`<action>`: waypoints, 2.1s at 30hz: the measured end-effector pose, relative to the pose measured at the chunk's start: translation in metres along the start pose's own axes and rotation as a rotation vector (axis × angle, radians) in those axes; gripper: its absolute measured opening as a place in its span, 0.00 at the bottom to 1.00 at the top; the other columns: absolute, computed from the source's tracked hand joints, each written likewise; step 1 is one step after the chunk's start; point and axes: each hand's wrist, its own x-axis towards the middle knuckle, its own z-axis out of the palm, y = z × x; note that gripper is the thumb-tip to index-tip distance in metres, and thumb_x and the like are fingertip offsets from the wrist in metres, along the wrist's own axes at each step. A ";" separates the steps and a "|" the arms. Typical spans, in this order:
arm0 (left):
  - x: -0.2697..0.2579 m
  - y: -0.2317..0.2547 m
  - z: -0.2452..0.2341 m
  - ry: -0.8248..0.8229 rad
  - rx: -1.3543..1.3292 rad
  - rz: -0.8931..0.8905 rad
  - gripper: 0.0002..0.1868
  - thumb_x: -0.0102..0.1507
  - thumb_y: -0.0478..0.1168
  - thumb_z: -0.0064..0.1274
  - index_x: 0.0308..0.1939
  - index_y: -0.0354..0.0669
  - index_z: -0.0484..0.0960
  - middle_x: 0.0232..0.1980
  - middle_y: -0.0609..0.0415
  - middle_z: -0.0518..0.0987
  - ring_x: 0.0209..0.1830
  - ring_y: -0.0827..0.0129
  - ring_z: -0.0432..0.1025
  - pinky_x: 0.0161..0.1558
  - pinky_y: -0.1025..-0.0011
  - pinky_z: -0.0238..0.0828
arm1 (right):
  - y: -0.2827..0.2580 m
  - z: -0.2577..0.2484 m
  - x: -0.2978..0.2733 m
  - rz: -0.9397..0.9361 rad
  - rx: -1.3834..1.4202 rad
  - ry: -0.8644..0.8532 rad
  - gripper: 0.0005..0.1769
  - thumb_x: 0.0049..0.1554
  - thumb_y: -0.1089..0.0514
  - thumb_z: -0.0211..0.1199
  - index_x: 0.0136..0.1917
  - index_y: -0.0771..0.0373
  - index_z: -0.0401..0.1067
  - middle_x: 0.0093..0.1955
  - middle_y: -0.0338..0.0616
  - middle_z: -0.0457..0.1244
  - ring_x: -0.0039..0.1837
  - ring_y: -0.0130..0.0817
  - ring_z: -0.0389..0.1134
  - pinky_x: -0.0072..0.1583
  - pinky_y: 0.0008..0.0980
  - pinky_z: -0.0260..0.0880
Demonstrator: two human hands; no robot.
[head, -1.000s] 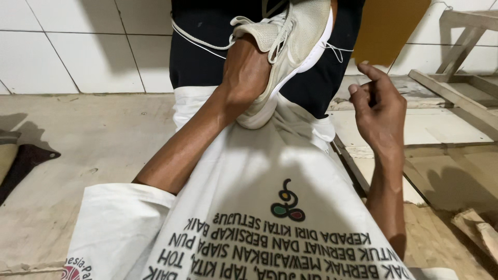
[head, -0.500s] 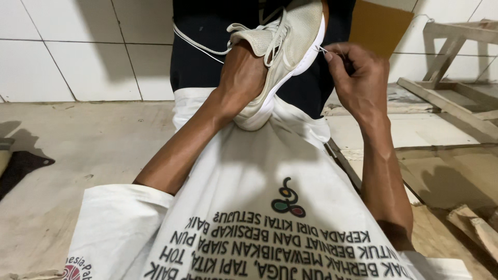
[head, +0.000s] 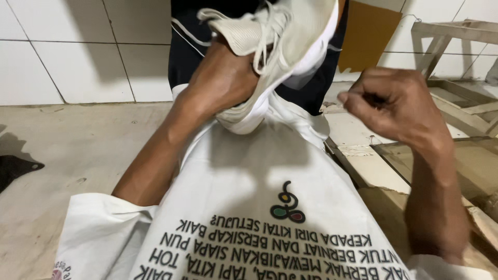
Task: The person sits on the floor and sews a white sneaker using a needle and white thread. They repeatedly insert the needle into the shoe's sole and pull the thread through to secure the stitching.
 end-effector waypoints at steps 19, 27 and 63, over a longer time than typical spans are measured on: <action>-0.032 0.020 -0.020 0.031 0.069 -0.100 0.10 0.66 0.32 0.51 0.50 0.29 0.80 0.49 0.33 0.79 0.52 0.36 0.72 0.59 0.48 0.66 | -0.042 0.095 0.038 0.222 0.833 0.551 0.10 0.67 0.57 0.59 0.58 0.65 0.66 0.32 0.36 0.53 0.31 0.24 0.54 0.35 0.23 0.54; -0.044 -0.081 0.012 0.138 -0.167 -0.582 0.24 0.68 0.46 0.51 0.63 0.36 0.76 0.66 0.41 0.77 0.67 0.54 0.70 0.65 0.62 0.63 | 0.033 0.106 0.067 0.441 2.045 0.256 0.49 0.53 0.28 0.55 0.79 0.57 0.61 0.56 0.54 0.69 0.50 0.46 0.74 0.52 0.45 0.79; -0.033 -0.078 -0.012 0.173 -0.223 -0.581 0.15 0.67 0.47 0.46 0.54 0.45 0.72 0.52 0.50 0.76 0.54 0.67 0.66 0.53 0.60 0.66 | 0.055 0.117 0.096 0.388 1.795 0.433 0.22 0.65 0.65 0.57 0.34 0.47 0.53 0.25 0.27 0.40 0.24 0.17 0.37 0.24 0.18 0.33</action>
